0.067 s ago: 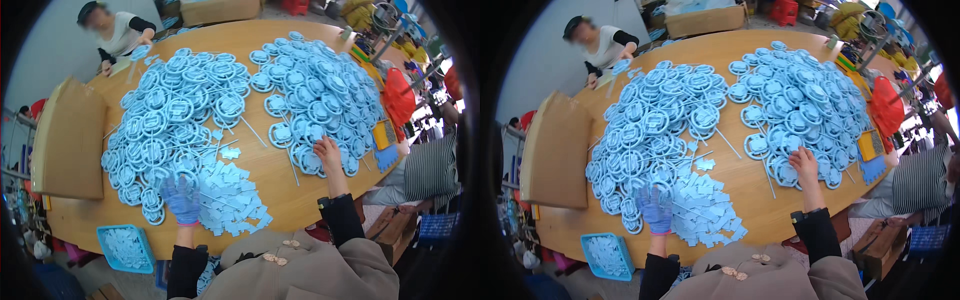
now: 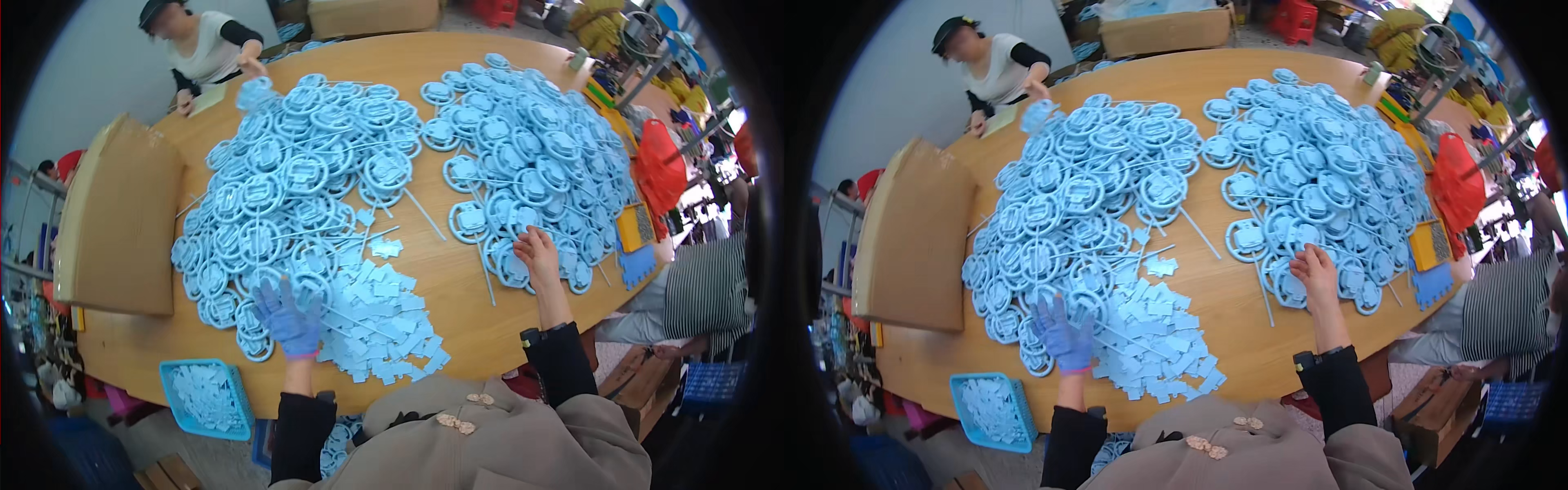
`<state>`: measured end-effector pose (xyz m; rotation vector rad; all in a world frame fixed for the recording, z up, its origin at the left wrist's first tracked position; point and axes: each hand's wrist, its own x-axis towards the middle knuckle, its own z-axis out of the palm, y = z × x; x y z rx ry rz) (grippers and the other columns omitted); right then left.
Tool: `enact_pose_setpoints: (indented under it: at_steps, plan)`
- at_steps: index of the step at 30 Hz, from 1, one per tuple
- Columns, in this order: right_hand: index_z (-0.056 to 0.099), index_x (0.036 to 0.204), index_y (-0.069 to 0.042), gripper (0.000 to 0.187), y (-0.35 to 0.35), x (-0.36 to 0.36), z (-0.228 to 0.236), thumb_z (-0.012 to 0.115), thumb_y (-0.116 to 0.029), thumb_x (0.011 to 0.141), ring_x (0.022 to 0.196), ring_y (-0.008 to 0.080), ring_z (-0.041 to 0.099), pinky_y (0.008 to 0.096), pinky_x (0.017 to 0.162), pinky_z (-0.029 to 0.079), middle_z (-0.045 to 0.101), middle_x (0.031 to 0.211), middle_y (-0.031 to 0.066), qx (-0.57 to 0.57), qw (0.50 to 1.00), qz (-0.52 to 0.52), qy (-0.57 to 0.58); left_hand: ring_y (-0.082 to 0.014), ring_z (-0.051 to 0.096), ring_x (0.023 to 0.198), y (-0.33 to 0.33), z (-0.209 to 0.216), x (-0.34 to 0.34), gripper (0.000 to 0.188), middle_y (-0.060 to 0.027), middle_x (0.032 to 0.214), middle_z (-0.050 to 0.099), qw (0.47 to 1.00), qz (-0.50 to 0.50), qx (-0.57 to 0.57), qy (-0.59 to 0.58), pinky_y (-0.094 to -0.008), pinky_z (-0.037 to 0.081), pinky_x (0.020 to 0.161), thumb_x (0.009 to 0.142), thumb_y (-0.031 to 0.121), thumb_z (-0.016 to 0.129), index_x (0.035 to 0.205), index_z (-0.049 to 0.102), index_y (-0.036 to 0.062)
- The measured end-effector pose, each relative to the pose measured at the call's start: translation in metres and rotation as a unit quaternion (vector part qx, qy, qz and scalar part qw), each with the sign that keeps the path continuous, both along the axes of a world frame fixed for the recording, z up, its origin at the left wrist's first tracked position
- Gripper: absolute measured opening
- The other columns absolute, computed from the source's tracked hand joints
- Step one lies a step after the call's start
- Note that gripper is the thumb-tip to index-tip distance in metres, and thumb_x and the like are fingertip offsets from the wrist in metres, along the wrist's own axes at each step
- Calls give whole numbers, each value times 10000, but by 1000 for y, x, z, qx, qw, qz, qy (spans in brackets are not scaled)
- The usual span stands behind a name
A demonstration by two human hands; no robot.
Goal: The recorder is sorting and processing light blue plastic circular components at a workbench in a factory.
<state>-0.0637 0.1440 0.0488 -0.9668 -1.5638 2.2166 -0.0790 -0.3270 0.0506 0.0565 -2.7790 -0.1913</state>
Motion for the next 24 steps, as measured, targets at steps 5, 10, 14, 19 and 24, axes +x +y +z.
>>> enact_pose_setpoints:
  at_steps: [5,10,14,19,24]
  plan:
    - [551,1145,2,335,-85,-36,-15,589,-223,900,822,145,614,267,699,511,619,968,89,110,961,250,-50,-452,202,1342,-25,-29,-12,843,-259,1444,265,992,51,80,-85,-534,157,1091,664,473,728,1348,447,67]
    - [586,1146,-48,335,-181,-96,-24,604,-175,837,936,259,618,367,803,480,631,1060,135,386,824,411,-60,-480,188,1332,13,-9,-6,751,-252,1424,300,992,-51,61,-98,-549,168,1083,703,459,686,1304,480,59]
    - [570,1107,-62,319,-223,-155,-78,532,-39,791,961,331,565,407,822,484,557,1046,168,642,647,361,196,-483,196,1325,41,-16,12,771,-230,1392,364,984,-76,30,-158,-574,167,1068,680,444,700,1303,473,50]
    - [587,971,-38,200,-264,-139,-62,554,-87,780,919,313,566,427,734,505,553,979,159,651,631,414,84,-392,369,1266,18,3,47,618,-213,1344,429,989,-81,-44,-114,-536,326,1011,806,349,620,1323,448,55]
    - [585,910,-46,157,-217,-91,-80,569,-95,762,879,306,567,411,736,497,543,943,135,604,671,419,101,-390,315,1301,15,0,41,628,-217,1400,365,985,-100,-28,-139,-494,305,1036,872,417,527,1375,373,73]
